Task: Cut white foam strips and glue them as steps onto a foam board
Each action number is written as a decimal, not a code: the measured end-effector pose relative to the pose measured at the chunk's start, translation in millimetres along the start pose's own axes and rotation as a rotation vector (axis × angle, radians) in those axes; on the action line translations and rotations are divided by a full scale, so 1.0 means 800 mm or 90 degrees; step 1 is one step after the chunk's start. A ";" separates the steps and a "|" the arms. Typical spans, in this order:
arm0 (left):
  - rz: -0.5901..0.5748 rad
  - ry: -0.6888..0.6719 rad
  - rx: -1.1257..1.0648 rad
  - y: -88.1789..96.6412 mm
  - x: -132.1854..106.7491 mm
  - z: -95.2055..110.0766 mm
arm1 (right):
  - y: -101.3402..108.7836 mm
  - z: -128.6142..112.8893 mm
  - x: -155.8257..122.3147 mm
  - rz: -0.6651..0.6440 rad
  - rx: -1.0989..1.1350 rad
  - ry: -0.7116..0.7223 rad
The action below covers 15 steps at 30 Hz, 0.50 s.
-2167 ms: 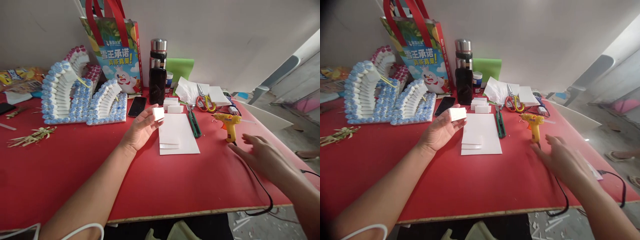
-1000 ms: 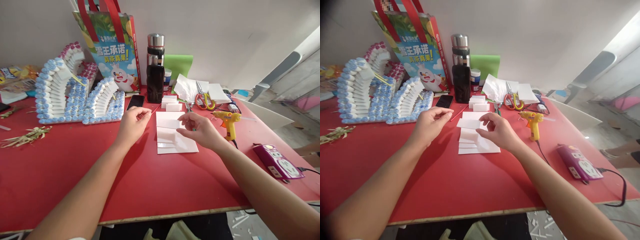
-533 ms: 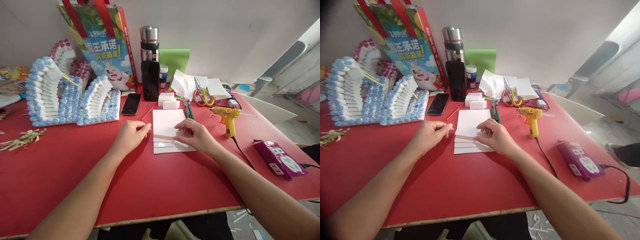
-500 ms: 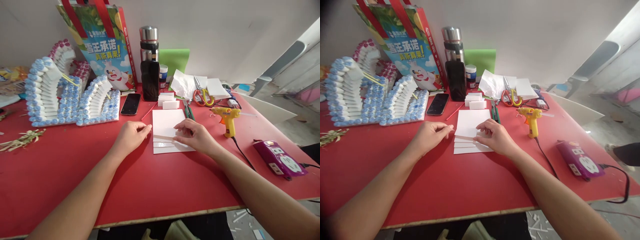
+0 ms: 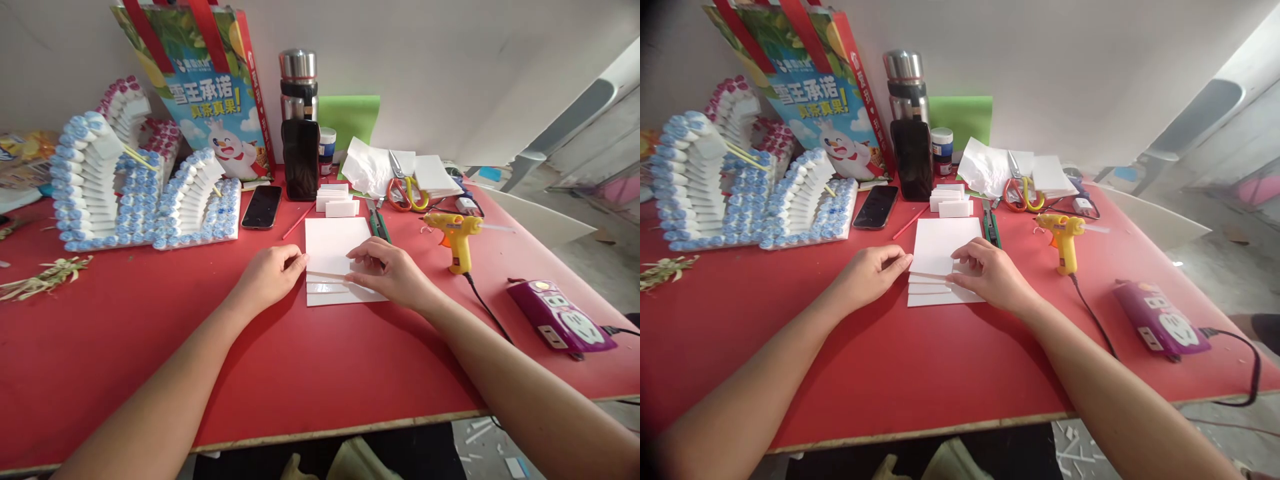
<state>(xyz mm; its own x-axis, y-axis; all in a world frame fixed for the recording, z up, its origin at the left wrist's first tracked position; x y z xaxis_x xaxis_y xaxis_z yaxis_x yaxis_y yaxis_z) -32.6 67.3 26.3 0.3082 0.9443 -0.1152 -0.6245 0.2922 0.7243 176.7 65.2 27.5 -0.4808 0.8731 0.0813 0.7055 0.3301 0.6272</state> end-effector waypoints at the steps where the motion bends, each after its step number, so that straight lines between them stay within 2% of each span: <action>1: -0.001 -0.001 0.003 0.000 0.000 0.001 | 0.000 0.000 0.000 0.000 0.000 -0.002; 15: -0.030 -0.008 0.030 -0.005 0.000 0.000 | -0.002 0.005 0.000 -0.003 -0.020 -0.007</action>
<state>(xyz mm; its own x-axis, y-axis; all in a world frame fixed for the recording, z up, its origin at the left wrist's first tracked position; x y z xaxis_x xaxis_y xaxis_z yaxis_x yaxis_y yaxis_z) -30.0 66.5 23.6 0.3452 0.9277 -0.1419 -0.5748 0.3285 0.7495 177.3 65.9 23.5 -0.4777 0.8758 0.0694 0.6868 0.3230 0.6512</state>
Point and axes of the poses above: each hand's wrist, its own x-axis towards the middle knuckle, its own y-axis out of the back of the hand, z = x × y, the point moved 9 cm from there along x, towards the middle knuckle, and after that the axes turned 9 degrees about -z, right-handed, at the moved point
